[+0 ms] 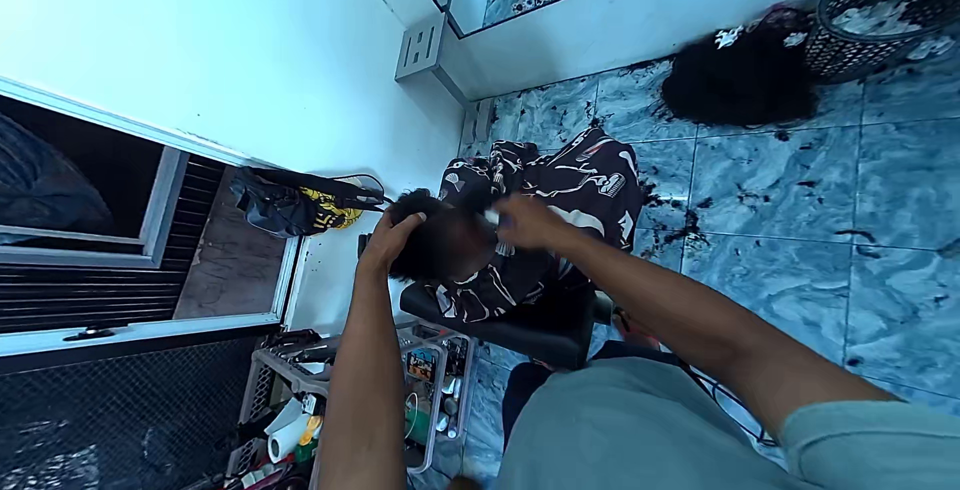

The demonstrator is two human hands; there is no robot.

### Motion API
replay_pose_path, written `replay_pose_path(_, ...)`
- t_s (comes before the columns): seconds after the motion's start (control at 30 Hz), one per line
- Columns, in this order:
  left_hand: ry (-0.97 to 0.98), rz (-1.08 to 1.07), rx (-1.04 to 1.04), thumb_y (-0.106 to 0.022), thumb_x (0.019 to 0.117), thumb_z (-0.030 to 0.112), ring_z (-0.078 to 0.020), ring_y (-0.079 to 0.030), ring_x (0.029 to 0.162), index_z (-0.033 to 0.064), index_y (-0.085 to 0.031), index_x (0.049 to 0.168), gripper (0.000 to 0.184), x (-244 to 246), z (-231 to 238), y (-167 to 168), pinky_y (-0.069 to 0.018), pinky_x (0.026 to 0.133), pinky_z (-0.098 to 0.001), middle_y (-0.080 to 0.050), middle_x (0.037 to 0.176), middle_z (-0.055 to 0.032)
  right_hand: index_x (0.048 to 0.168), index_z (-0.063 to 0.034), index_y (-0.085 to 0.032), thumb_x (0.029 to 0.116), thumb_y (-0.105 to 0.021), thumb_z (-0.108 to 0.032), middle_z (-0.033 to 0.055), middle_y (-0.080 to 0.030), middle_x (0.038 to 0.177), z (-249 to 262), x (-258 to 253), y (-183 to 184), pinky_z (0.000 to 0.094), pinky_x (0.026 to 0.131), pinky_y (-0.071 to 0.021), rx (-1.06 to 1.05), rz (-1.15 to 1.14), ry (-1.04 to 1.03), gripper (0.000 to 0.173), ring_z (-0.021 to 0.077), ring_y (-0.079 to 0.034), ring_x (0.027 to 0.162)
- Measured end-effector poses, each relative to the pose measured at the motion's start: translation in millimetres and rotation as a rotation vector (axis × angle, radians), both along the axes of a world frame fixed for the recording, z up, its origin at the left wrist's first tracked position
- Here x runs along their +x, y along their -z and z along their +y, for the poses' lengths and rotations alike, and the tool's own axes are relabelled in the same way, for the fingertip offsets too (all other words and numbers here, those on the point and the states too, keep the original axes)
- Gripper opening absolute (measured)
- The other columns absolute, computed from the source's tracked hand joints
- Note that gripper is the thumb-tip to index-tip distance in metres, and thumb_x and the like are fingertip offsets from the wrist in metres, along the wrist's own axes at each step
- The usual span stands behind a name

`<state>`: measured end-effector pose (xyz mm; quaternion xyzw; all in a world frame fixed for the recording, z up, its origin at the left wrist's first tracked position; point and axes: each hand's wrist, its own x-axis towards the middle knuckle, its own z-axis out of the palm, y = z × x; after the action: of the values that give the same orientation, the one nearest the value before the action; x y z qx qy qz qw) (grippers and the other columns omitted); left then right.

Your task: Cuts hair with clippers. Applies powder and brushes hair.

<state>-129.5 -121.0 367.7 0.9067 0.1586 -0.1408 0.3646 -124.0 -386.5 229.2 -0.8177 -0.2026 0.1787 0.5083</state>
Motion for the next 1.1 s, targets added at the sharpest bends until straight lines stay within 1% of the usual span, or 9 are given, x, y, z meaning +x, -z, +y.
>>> replay_pose_path(0.13,0.045,-0.032,0.019,-0.072,0.0944,0.042,-0.0229,-0.061,0.127,0.0116,-0.053,0.144,0.062,17,8,7,-0.0487,0.109,-0.0502,-0.064,0.136,-0.0127,0.119,-0.0065,-0.075,0.0898,-0.075,-0.016,0.0139,-0.073,0.105,-3,-50,-19,0.0544,0.092,-0.0537,0.119,0.089,-0.379,0.031,0.0272,-0.069,0.099)
replay_pose_path(0.27,0.113,-0.283,0.095,-0.064,0.0932,0.063,-0.0305,-0.049,0.142,0.0132,-0.037,0.159,0.086,21,32,30,-0.0395,0.118,-0.0556,-0.051,0.152,-0.0181,0.131,-0.0007,-0.061,0.0929,-0.069,-0.027,0.0284,-0.066,0.116,-12,-6,17,0.07,0.088,-0.0522,-0.166,0.103,0.441,0.047,0.0471,-0.066,0.107)
replay_pose_path(0.33,0.057,-0.538,0.079,-0.053,0.1006,0.059,-0.0328,-0.04,0.147,0.0071,-0.027,0.162,0.085,-2,46,36,-0.0347,0.121,-0.0525,-0.039,0.16,-0.0225,0.139,-0.0054,-0.053,0.0917,-0.073,-0.033,0.0235,-0.067,0.119,-23,-16,4,0.0644,0.089,-0.0547,-0.077,0.091,0.71,0.058,0.0405,-0.068,0.106)
replay_pose_path(0.5,0.071,-0.683,-0.006,-0.057,0.102,0.029,-0.0366,-0.057,0.126,-0.0117,-0.054,0.13,0.05,-131,46,122,-0.0475,0.108,-0.0483,-0.058,0.13,-0.0301,0.138,-0.0127,-0.056,0.0907,-0.074,-0.02,0.0106,-0.068,0.106,7,-120,-65,0.0379,0.058,-0.0577,0.349,-0.074,0.655,0.051,0.0198,-0.065,0.073)
replay_pose_path(0.57,0.256,-0.616,-0.063,-0.063,0.0979,0.027,-0.0384,-0.058,0.124,-0.0066,-0.063,0.124,0.042,-165,28,157,-0.0489,0.107,-0.0508,-0.063,0.125,-0.0271,0.128,-0.0103,-0.069,0.0894,-0.072,-0.016,0.0104,-0.072,0.098,30,-122,-49,0.0371,0.06,-0.0575,0.216,-0.074,0.495,0.039,0.0187,-0.066,0.071)
replay_pose_path(0.67,0.381,-0.556,0.056,-0.061,0.0977,0.036,-0.0416,-0.054,0.131,0.0016,-0.054,0.145,0.059,-176,4,177,-0.0527,0.102,-0.0529,-0.051,0.145,-0.027,0.131,-0.0047,-0.066,0.0969,-0.065,-0.026,0.0267,-0.067,0.119,37,-106,-10,0.0671,0.087,-0.0537,-0.445,-0.076,0.619,0.04,0.0448,-0.067,0.106)
replay_pose_path(0.83,0.317,-0.208,0.251,-0.054,0.0996,0.054,-0.036,-0.07,0.094,0.0246,-0.022,0.166,0.079,-146,-20,157,-0.0606,0.073,-0.0514,-0.032,0.157,-0.0297,0.144,-0.0071,-0.048,0.097,-0.067,-0.033,0.0217,-0.066,0.119,-8,-132,-37,0.0569,0.084,-0.0569,-0.234,-0.04,1.075,0.058,0.0345,-0.069,0.097)
replay_pose_path(0.97,0.277,-0.175,0.292,-0.053,0.1001,0.055,-0.042,-0.062,0.115,0.0329,-0.029,0.164,0.071,-145,-32,163,-0.0565,0.085,-0.0555,-0.029,0.158,-0.0288,0.138,-0.0061,-0.054,0.0926,-0.072,-0.023,0.017,-0.066,0.117,-8,-155,-41,0.0468,0.07,-0.0572,-0.085,-0.006,0.967,0.052,0.0254,-0.067,0.084)
replay_pose_path(1.1,0.174,-0.346,0.147,-0.056,0.0991,0.052,-0.0411,-0.059,0.118,0.0246,-0.063,0.14,0.05,-150,-33,179,-0.0554,0.089,-0.0545,-0.042,0.148,-0.028,0.13,-0.0065,-0.064,0.0883,-0.075,-0.02,0.011,-0.07,0.112,34,-173,-65,0.0424,0.079,-0.0605,-0.007,-0.122,0.574,0.046,0.018,-0.069,0.092)
